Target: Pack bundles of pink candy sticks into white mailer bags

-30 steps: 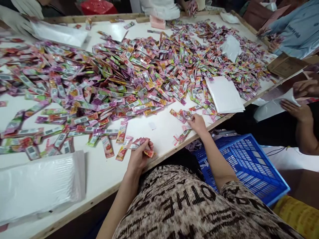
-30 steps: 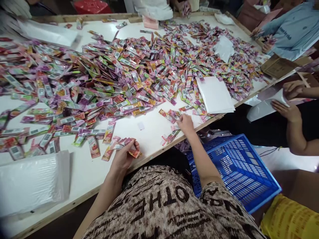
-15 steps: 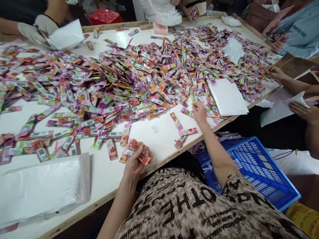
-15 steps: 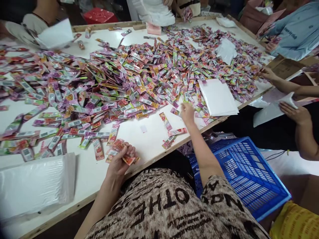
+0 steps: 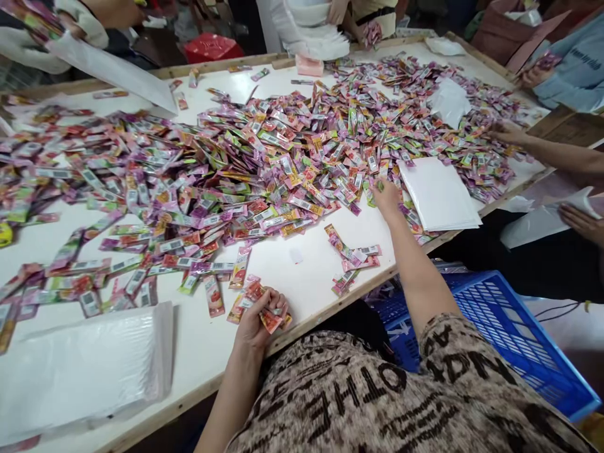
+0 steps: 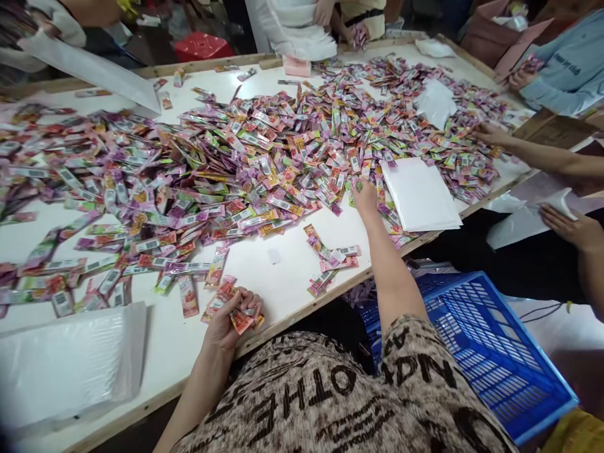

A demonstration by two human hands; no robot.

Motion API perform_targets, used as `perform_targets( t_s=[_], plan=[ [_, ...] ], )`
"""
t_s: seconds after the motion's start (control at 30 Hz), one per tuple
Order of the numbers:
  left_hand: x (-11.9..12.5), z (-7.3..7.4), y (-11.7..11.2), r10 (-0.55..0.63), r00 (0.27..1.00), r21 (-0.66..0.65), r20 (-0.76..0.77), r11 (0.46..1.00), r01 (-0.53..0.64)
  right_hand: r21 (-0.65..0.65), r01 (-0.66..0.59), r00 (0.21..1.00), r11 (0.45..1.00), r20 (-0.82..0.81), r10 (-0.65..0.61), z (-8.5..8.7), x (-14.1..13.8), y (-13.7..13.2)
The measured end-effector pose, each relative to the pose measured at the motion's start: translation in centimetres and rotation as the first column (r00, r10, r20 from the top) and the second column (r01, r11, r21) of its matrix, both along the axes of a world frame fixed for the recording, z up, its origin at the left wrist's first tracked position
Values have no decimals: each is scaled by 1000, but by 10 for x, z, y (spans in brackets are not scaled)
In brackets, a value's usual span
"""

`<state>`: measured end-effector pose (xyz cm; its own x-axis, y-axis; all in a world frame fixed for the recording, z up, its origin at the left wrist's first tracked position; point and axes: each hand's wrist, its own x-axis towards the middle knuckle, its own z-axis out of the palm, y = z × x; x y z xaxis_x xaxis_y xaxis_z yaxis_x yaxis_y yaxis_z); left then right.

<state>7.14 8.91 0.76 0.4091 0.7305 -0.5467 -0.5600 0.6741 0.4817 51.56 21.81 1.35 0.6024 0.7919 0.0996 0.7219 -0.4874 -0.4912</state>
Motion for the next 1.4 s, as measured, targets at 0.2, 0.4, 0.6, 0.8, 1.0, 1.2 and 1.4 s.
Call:
perform_targets(
  t_s=[0.2, 0.4, 0.6, 0.8, 1.0, 1.2, 1.4],
  plan=[
    [1, 3, 0, 11, 1000, -4, -23, 1000, -11, -119, -177, 975, 977, 113, 191, -22, -29, -18],
    [3, 1, 1, -36, 999, 14, -23, 999, 36, -16, -203, 979, 979, -15, 202, -26, -37, -99],
    [0, -1, 0, -32, 999, -4, -18, 999, 32, 376, 239, 646, 895, -750, 143, -12, -35, -102],
    [-1, -4, -2, 29, 999, -17, 18, 999, -29, 255, 337, 163, 906, -964, 211, -4, -62, -102],
    [2, -2, -3, 13, 1000, 0, 25, 1000, -13, 295, 156, 146, 943, -951, 274, 13, -88, -73],
    [2, -2, -2, 16, 1000, -43, 21, 999, -15, 506, -181, 446, 843, -722, 529, 37, -168, 30],
    [1, -4, -3, 32, 999, -76, 24, 997, -30, 271, -520, 706, 810, -398, 586, 27, -215, 101]
  ],
)
